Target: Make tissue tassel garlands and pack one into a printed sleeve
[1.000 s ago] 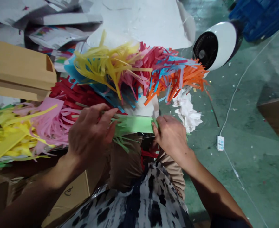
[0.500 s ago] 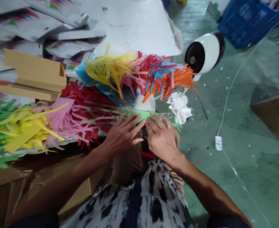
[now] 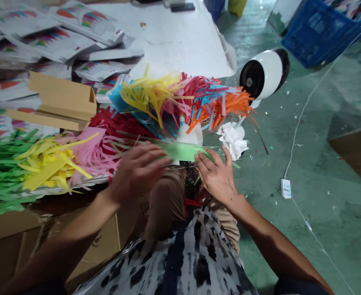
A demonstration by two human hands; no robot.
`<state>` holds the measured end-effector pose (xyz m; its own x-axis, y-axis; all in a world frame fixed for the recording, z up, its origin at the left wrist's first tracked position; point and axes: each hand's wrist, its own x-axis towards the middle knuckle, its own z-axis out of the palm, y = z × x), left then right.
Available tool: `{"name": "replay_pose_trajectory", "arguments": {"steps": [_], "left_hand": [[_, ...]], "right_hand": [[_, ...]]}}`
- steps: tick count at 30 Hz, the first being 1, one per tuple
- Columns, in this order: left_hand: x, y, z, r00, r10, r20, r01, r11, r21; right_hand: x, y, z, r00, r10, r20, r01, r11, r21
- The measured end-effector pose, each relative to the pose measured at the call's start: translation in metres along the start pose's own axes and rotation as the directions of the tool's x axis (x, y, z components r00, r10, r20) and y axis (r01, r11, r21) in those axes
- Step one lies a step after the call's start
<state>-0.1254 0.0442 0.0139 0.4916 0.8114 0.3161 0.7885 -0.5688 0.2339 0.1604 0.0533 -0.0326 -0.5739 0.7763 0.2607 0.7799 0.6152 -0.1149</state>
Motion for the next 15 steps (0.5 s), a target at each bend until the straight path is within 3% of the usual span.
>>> {"name": "replay_pose_trajectory", "arguments": {"steps": [2,6,11,15], "left_hand": [[0.012,0.014,0.025,0.991,0.107,0.076,-0.102,0.993,-0.060],[0.014,0.021,0.058,0.992,0.093,0.086,-0.090,0.995,-0.043],[-0.008,0.030,0.054,0.998,0.004,0.068,-0.010,0.996,0.094],[-0.014,0.027,0.049,0.998,-0.060,-0.003,0.060,0.997,0.049]], "right_hand": [[0.001,0.003,-0.003,1.000,-0.010,0.006,0.010,1.000,0.017],[0.004,0.005,-0.016,0.999,0.006,0.039,-0.009,0.995,0.099],[0.006,-0.003,-0.015,0.995,-0.037,0.095,0.024,0.991,0.134],[0.007,0.003,0.000,0.992,-0.114,-0.052,0.118,0.989,0.088]]}}
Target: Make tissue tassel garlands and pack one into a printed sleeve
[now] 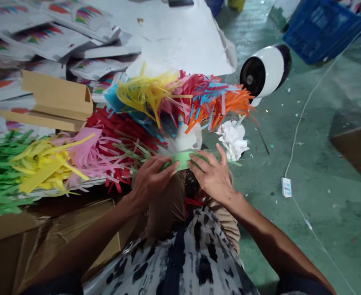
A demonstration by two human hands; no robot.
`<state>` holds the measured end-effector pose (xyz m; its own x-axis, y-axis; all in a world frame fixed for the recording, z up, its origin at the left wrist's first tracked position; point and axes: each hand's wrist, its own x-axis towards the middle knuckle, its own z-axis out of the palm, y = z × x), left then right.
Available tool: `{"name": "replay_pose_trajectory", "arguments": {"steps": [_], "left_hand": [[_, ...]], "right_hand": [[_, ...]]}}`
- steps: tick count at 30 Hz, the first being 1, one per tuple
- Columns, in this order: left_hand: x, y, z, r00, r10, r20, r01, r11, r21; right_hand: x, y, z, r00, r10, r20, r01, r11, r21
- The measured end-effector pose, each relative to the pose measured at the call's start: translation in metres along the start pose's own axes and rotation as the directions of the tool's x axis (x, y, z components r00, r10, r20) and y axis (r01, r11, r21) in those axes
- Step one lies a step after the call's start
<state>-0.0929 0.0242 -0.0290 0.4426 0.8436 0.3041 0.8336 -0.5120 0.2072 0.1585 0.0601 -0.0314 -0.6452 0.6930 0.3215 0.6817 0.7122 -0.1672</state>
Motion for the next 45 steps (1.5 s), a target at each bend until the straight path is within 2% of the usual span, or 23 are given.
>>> {"name": "replay_pose_trajectory", "arguments": {"steps": [3,8,10,13,16,19,22,25,30,33,36,39,42,45], "left_hand": [[0.001,-0.008,0.001,0.998,-0.011,-0.061,0.004,0.994,-0.111],[0.000,-0.011,0.001,0.998,-0.019,-0.064,0.010,0.991,-0.135],[-0.001,-0.011,0.000,0.998,-0.028,-0.052,0.021,0.992,-0.125],[-0.002,-0.012,-0.004,0.993,-0.108,-0.040,0.100,0.981,-0.164],[0.001,-0.017,-0.009,0.976,-0.216,-0.034,0.205,0.959,-0.197],[0.007,-0.021,-0.012,0.953,-0.304,-0.016,0.300,0.946,-0.122],[0.016,-0.024,-0.013,0.946,-0.322,0.026,0.322,0.947,0.002],[0.023,-0.025,-0.015,0.952,-0.299,0.066,0.291,0.951,0.105],[0.030,-0.025,-0.016,0.955,-0.272,0.117,0.241,0.944,0.227],[0.029,-0.025,-0.012,0.971,-0.232,0.052,0.215,0.950,0.228],[0.029,-0.026,-0.006,0.998,-0.040,-0.053,0.049,0.981,0.189],[0.030,-0.027,-0.002,0.981,0.193,0.004,-0.191,0.968,0.163],[0.023,-0.028,-0.002,0.972,0.218,0.085,-0.226,0.969,0.095],[0.005,-0.039,-0.012,0.974,0.217,0.062,-0.221,0.972,0.078]], "right_hand": [[0.003,0.006,0.001,0.998,0.023,-0.051,-0.022,1.000,0.012],[0.016,0.001,-0.008,0.998,-0.005,0.060,0.005,1.000,0.010],[0.021,0.001,-0.008,0.998,0.001,0.058,-0.001,1.000,0.000],[0.024,0.005,-0.005,0.995,0.099,0.032,-0.100,0.995,0.011],[0.027,0.009,-0.005,0.983,0.173,0.056,-0.175,0.984,0.039],[0.030,0.006,-0.008,0.968,0.236,0.083,-0.237,0.972,0.000],[0.035,-0.001,-0.011,0.954,0.279,0.112,-0.272,0.960,-0.071],[0.038,-0.004,-0.009,0.950,0.284,0.132,-0.270,0.956,-0.114],[0.041,-0.001,0.001,0.958,0.276,0.083,-0.262,0.954,-0.147],[0.041,0.000,0.002,0.957,0.280,0.073,-0.265,0.950,-0.165],[0.039,-0.002,-0.001,0.960,0.281,-0.011,-0.277,0.939,-0.204],[0.033,-0.006,-0.002,0.987,0.148,-0.067,-0.158,0.968,-0.195],[0.019,-0.008,-0.002,1.000,-0.017,0.012,0.018,0.991,-0.132],[0.003,-0.001,-0.003,1.000,-0.003,0.013,0.005,0.989,-0.144]]}}
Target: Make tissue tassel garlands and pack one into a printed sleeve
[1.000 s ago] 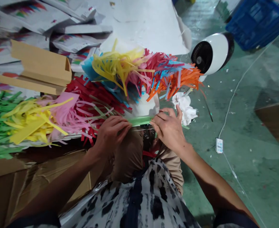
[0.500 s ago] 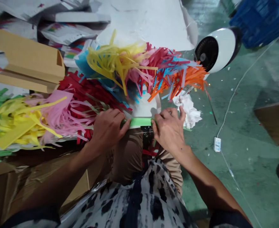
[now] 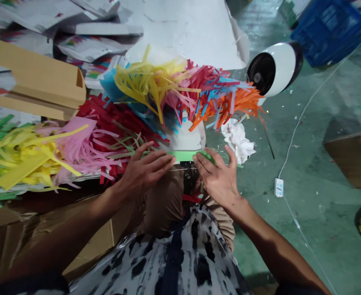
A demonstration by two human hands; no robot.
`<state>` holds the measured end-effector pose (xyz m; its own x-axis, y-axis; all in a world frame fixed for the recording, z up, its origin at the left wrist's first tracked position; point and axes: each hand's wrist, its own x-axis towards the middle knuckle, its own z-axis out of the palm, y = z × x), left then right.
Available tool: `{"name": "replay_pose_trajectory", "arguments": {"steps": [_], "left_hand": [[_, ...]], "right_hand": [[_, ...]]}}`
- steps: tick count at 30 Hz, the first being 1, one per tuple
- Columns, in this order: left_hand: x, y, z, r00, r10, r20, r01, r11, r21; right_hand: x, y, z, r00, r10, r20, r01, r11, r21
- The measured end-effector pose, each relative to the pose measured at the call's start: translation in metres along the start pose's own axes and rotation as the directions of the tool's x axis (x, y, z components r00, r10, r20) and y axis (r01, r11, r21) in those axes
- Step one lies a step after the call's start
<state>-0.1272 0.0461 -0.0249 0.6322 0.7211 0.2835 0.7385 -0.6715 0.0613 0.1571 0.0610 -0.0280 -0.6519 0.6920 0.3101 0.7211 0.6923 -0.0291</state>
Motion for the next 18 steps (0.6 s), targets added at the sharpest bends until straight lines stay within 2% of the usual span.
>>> {"name": "replay_pose_trajectory", "arguments": {"steps": [2,4,6,7,9,11,13,15,18], "left_hand": [[-0.016,-0.008,-0.009,0.996,-0.028,-0.086,0.030,0.999,0.019],[-0.025,-0.013,-0.020,0.977,-0.123,-0.173,0.126,0.992,0.007],[-0.022,-0.010,-0.028,0.948,-0.214,-0.235,0.212,0.977,-0.031],[-0.016,-0.005,-0.030,0.944,-0.224,-0.243,0.218,0.975,-0.052],[0.002,0.007,-0.027,0.963,-0.160,-0.216,0.144,0.986,-0.088],[0.021,0.017,-0.017,0.992,-0.065,-0.109,0.055,0.994,-0.091],[0.033,0.022,-0.005,1.000,-0.027,-0.008,0.026,0.997,-0.068],[0.037,0.021,0.005,0.999,-0.030,0.046,0.032,0.999,-0.034],[0.034,0.016,0.010,0.998,-0.045,0.039,0.045,0.999,-0.002]], "right_hand": [[-0.008,0.007,-0.001,1.000,0.031,-0.004,-0.031,0.999,-0.009],[-0.010,0.013,-0.003,0.999,0.045,0.013,-0.045,0.999,0.014],[-0.008,0.015,-0.005,0.999,0.052,0.015,-0.053,0.997,0.049],[-0.005,0.015,-0.006,0.998,0.054,0.010,-0.055,0.996,0.063],[0.001,0.014,-0.008,0.998,0.061,0.004,-0.061,0.995,0.076],[0.006,0.013,-0.010,0.998,0.064,0.003,-0.064,0.995,0.077],[0.010,0.013,-0.011,0.998,0.070,-0.002,-0.070,0.995,0.077],[0.013,0.011,-0.012,0.997,0.083,-0.010,-0.082,0.993,0.082],[0.019,0.005,-0.011,0.995,0.095,-0.014,-0.094,0.991,0.091]]}}
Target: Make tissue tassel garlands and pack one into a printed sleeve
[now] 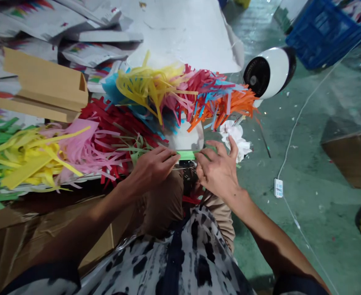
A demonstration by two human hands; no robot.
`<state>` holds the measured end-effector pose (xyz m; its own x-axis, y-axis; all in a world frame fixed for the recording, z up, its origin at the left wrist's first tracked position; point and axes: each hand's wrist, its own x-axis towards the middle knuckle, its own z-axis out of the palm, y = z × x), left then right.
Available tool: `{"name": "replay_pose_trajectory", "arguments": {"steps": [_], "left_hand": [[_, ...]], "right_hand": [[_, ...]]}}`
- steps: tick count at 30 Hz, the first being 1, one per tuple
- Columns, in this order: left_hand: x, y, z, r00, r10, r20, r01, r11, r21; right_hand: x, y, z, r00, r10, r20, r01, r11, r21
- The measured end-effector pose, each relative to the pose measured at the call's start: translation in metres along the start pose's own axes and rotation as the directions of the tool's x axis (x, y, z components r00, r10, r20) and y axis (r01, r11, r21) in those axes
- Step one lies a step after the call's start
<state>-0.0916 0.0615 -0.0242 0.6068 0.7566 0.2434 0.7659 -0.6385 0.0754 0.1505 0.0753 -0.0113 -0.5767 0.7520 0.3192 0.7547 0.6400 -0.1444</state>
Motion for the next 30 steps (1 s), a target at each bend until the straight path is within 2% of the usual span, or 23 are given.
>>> {"name": "replay_pose_trajectory", "arguments": {"steps": [8,12,16,18,25,28,30], "left_hand": [[0.000,-0.001,-0.001,0.993,-0.099,-0.058,0.094,0.993,-0.074],[-0.004,-0.004,-0.002,0.982,-0.178,-0.066,0.171,0.980,-0.097],[-0.008,-0.009,-0.005,0.942,-0.326,-0.077,0.318,0.943,-0.095],[-0.007,-0.012,-0.006,0.931,-0.359,-0.062,0.355,0.932,-0.068],[0.001,-0.017,-0.013,0.923,-0.379,0.064,0.381,0.924,-0.023],[0.002,-0.014,-0.014,0.921,-0.390,0.019,0.390,0.921,0.005],[0.003,-0.010,-0.010,0.949,-0.311,-0.051,0.312,0.950,0.001]], "right_hand": [[0.015,-0.010,0.017,0.998,-0.069,-0.003,0.069,0.998,-0.003],[0.015,-0.004,0.019,1.000,0.020,0.014,-0.020,1.000,-0.024],[0.015,0.003,0.018,0.992,0.120,0.035,-0.119,0.993,-0.025],[0.018,0.006,0.019,0.989,0.137,0.055,-0.135,0.990,-0.037],[0.028,0.014,0.017,0.976,0.110,0.189,-0.097,0.992,-0.079],[0.028,0.011,0.013,0.980,0.110,0.163,-0.094,0.990,-0.106],[0.025,0.006,0.011,0.989,0.089,0.116,-0.075,0.989,-0.124]]}}
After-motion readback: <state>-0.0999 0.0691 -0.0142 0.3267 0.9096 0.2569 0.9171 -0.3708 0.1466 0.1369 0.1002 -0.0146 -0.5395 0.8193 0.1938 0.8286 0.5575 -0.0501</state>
